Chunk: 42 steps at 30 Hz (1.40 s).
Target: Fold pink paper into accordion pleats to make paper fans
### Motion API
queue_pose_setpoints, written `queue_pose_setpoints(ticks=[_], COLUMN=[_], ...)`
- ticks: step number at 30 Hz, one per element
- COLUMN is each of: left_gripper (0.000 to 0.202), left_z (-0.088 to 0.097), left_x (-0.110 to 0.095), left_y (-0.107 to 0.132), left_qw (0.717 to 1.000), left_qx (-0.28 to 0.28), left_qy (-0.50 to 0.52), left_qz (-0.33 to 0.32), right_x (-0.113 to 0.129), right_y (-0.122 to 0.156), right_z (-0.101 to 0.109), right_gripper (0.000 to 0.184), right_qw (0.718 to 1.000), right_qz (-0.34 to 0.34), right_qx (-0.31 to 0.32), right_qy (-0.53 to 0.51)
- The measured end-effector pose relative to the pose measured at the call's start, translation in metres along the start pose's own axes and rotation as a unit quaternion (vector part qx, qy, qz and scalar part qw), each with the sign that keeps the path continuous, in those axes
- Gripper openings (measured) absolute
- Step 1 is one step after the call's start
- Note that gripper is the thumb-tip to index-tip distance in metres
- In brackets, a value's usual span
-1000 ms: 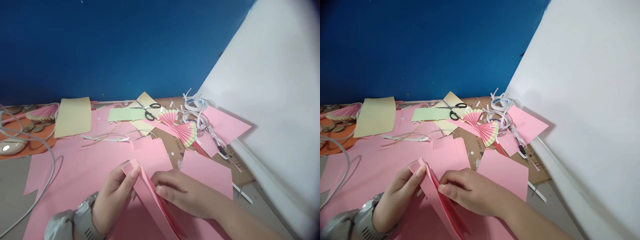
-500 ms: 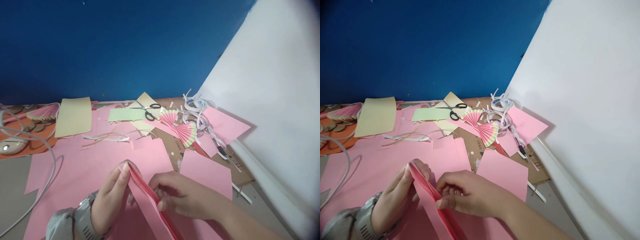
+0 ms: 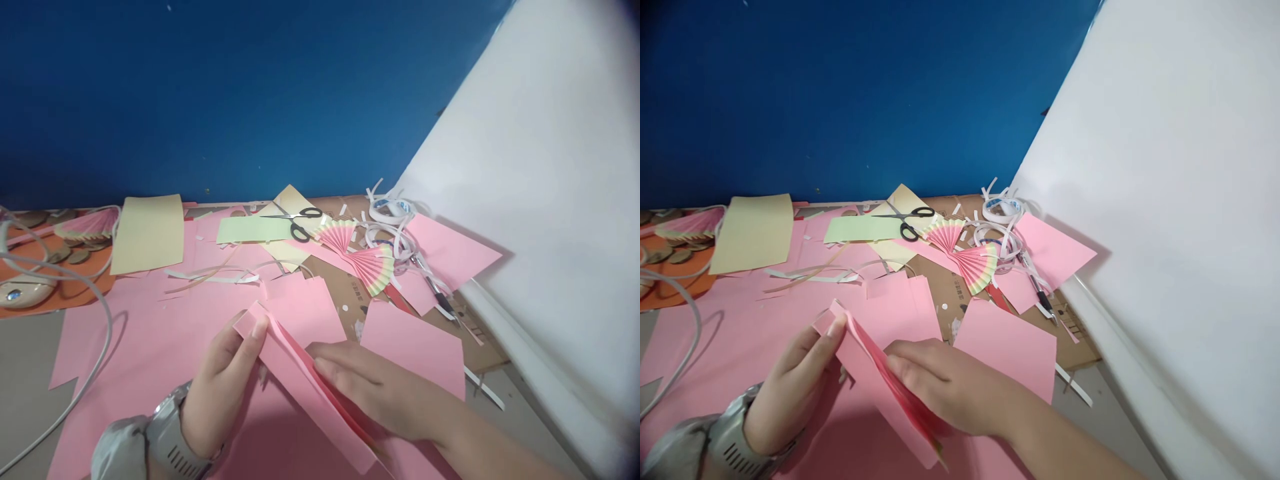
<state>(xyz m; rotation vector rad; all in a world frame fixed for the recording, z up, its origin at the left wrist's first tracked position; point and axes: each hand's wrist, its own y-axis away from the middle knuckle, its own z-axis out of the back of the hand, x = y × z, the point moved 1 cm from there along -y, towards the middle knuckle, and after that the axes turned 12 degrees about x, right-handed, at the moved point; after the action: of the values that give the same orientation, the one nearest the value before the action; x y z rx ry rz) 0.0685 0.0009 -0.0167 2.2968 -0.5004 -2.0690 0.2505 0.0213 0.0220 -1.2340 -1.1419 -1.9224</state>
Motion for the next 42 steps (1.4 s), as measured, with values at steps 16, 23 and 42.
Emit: queue_pose_setpoints(ticks=[16,23,42], left_gripper=[0.029,0.022,0.020], left_z=[-0.002,-0.008,-0.003], left_x=[0.001,-0.001,-0.005], left_y=[0.007,0.006,0.000], left_qw=[0.983,0.973,0.991], left_qx=[0.088,0.131,0.081], left_qy=[-0.140,-0.188,-0.108], left_qz=[-0.078,-0.005,-0.005], right_x=[-0.009,-0.011,-0.014], right_y=[-0.004,-0.008,0.000], right_z=[0.001,-0.007,0.017], right_gripper=[0.004,0.021,0.033], right_qw=[0.965,0.954,0.966], right_qz=[-0.064,-0.009,-0.041], right_qx=[-0.196,-0.182,-0.253], right_qy=[0.159,0.237,0.024])
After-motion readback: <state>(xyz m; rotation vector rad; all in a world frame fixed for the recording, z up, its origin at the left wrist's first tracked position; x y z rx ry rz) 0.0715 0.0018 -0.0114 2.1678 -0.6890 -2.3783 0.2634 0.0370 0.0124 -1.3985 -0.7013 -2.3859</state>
